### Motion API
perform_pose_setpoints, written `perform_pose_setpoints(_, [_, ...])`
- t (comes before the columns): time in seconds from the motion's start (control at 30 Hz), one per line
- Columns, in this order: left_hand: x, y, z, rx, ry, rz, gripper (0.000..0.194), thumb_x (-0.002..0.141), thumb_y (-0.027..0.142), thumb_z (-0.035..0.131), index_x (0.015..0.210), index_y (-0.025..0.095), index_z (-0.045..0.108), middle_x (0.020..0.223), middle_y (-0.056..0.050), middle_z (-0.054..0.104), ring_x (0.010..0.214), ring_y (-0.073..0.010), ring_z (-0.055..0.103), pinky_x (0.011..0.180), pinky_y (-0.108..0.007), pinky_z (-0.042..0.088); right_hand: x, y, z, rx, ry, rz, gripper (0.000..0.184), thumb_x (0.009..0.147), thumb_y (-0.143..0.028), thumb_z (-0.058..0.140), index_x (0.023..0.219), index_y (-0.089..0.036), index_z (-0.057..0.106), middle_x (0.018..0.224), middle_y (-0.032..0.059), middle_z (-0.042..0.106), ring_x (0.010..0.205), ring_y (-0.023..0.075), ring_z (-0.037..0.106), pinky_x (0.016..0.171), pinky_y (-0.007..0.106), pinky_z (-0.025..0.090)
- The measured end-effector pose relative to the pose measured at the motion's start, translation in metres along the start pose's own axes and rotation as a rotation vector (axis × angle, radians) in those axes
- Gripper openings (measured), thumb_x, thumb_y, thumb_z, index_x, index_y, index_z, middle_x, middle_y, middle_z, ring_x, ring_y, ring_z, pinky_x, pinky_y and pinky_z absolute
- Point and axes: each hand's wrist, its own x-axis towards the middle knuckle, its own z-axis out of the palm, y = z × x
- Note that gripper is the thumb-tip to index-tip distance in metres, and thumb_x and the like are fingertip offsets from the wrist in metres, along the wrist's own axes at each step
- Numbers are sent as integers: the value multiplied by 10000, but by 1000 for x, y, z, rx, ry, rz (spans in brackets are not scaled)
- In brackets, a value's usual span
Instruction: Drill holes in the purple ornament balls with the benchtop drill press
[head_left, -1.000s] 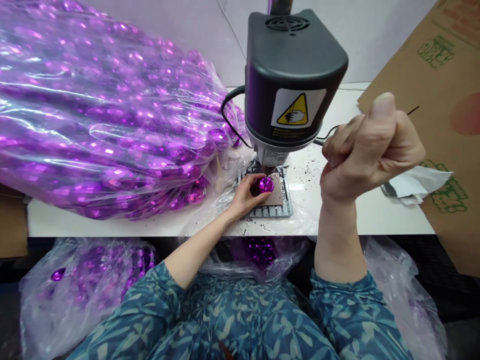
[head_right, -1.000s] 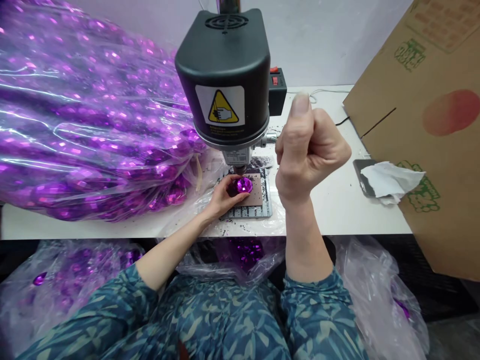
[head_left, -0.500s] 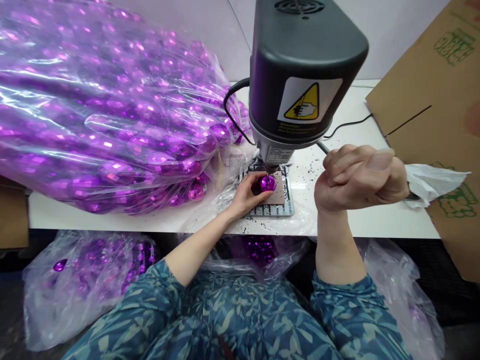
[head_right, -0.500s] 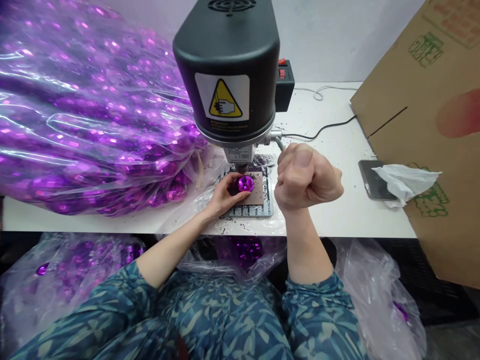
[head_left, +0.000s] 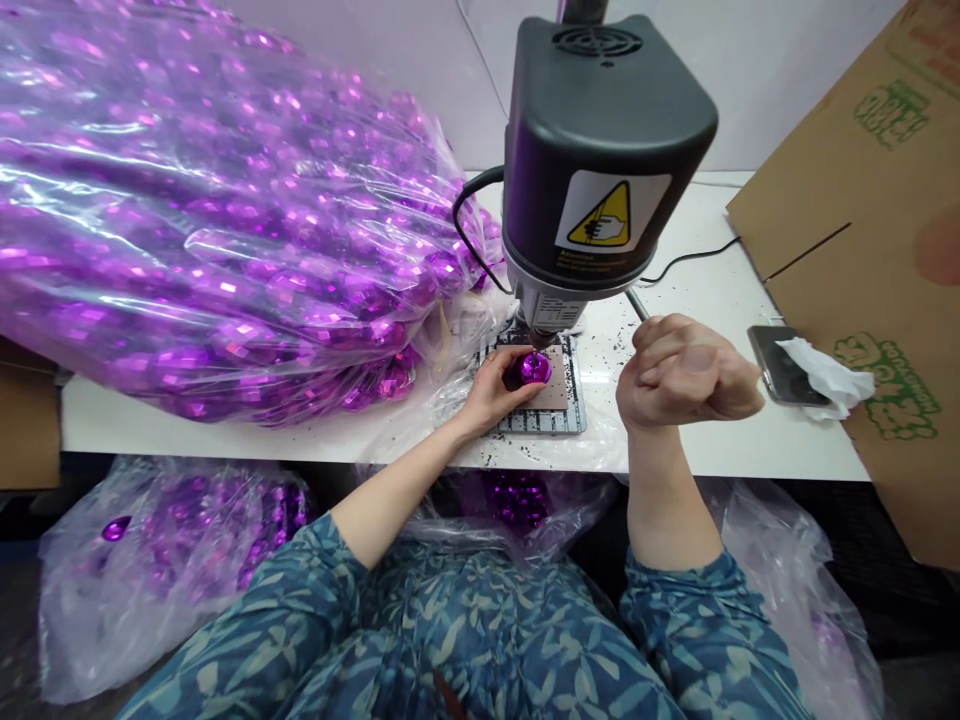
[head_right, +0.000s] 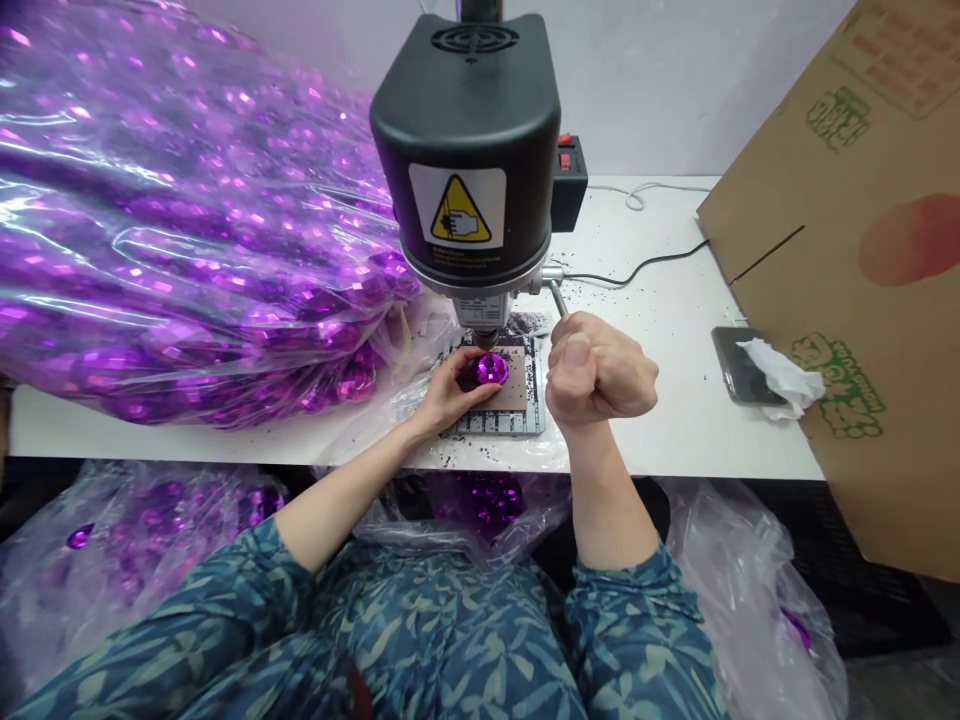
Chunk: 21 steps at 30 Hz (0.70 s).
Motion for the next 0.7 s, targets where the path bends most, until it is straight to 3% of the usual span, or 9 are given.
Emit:
perform_pose_setpoints(0.2, [1, -3, 3, 54, 14, 10, 520, 827, 321, 903, 1279, 215, 669, 1218, -101, 749, 1148, -264, 704, 999, -416, 567, 0, -8, 0, -60, -27, 64, 542, 930, -175, 552, 560, -176, 156, 389, -78, 228, 324, 14, 271, 345, 198, 238])
perform_pose_setpoints(0.3, [2, 0, 3, 44, 34, 0, 509, 825, 310, 899, 1267, 207, 669, 1195, -98, 751, 1108, -254, 706, 968, -400, 567, 25, -9, 12, -144, 13, 227, 530, 992, -291, 527, 571, -189, 221, 420, -78, 237, 342, 5, 273, 357, 203, 226])
perform_pose_setpoints(0.37, [-1, 7, 0, 62, 89, -1, 464, 833, 297, 883, 1234, 200, 670, 1160, -93, 753, 1065, -242, 705, 934, -383, 565, 46, -8, 20, -225, -21, 440, 535, 991, -382, 556, 559, -197, 300, 432, -73, 304, 369, 4, 318, 395, 223, 266])
perform_pose_setpoints(0.47, [-22, 26, -13, 154, 141, 78, 354, 871, 340, 837, 1149, 198, 670, 1081, -74, 745, 987, -220, 695, 869, -358, 559, 67, -2, 27, -176, -68, 536, 516, 965, -396, 600, 559, -185, 361, 448, -75, 349, 386, -9, 344, 419, 202, 259])
perform_pose_setpoints(0.53, [-48, 38, -24, 198, 30, 223, 342, 902, 417, 802, 1122, 194, 665, 1019, -61, 732, 918, -203, 689, 803, -332, 558, 71, 0, 28, -135, -55, 532, 511, 953, -397, 608, 556, -175, 375, 443, -82, 352, 381, -16, 346, 422, 188, 238])
perform_pose_setpoints(0.6, [-79, 45, -32, 269, -165, 405, 384, 932, 503, 763, 1125, 186, 663, 954, -54, 721, 846, -195, 682, 734, -318, 552, 70, 1, 28, -131, -33, 527, 519, 942, -417, 614, 548, -166, 386, 438, -86, 364, 381, -20, 357, 433, 188, 242])
perform_pose_setpoints(0.7, [-113, 43, -41, 466, -335, 615, 499, 939, 608, 725, 1176, 174, 661, 928, -62, 727, 817, -214, 670, 715, -345, 561, 67, 1, 27, -147, -15, 522, 532, 933, -434, 614, 534, -159, 395, 432, -85, 379, 389, -25, 379, 449, 194, 253])
